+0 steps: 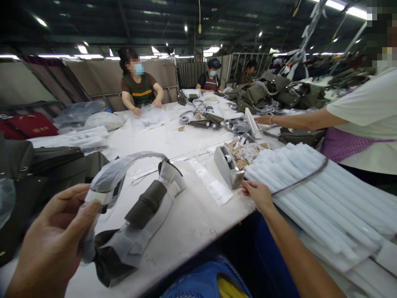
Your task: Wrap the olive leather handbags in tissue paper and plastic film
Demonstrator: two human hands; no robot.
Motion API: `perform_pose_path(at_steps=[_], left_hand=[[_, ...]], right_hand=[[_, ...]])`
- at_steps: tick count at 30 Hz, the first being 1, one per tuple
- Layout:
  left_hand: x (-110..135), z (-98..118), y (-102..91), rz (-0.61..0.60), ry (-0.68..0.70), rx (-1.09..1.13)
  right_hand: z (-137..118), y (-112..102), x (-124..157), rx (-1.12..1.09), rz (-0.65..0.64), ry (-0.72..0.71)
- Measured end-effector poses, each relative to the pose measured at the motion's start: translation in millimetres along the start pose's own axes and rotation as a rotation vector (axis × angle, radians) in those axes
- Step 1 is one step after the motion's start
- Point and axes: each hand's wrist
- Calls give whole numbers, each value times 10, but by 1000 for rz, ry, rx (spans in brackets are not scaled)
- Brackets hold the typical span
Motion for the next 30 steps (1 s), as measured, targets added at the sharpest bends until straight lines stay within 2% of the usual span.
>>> perform_pose_path(at_steps=[3,6,9,12,14,16,19,22,30], left_hand=[[-41,-29,-11,-19,-2,39],[-59,-52,13,-58,58,32],[-46,-75,69,-95,155,-2],[-30,-113,123,-115,258,-77],[-19,-130,143,-100,315,-154],[1,-126,151,-79,362,-224],[44,-82,153,-62,409,-282],[79,-36,141,-40,443,-313],[60,-24,85,-36,480,-361]], right_hand=[[55,57,145,15,4,-9],[-84,317,455,47,-152,-93],[-393,779,872,63,-445,-216],[-748,1288,1288,-23,-707,-283],[-934,1587,1511,-79,-850,-310],[-1053,1836,1667,-112,-938,-341],[-1124,2099,1778,-102,-964,-374],[-1143,2219,1797,-35,-934,-375],[-1223,2177,1727,204,-943,-404]])
Point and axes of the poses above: each hand's wrist, its own x-axis away from the middle knuckle, its own y-axis out of the palm, z = x × y, and after that the axes turned 11 degrees about -x, right-handed
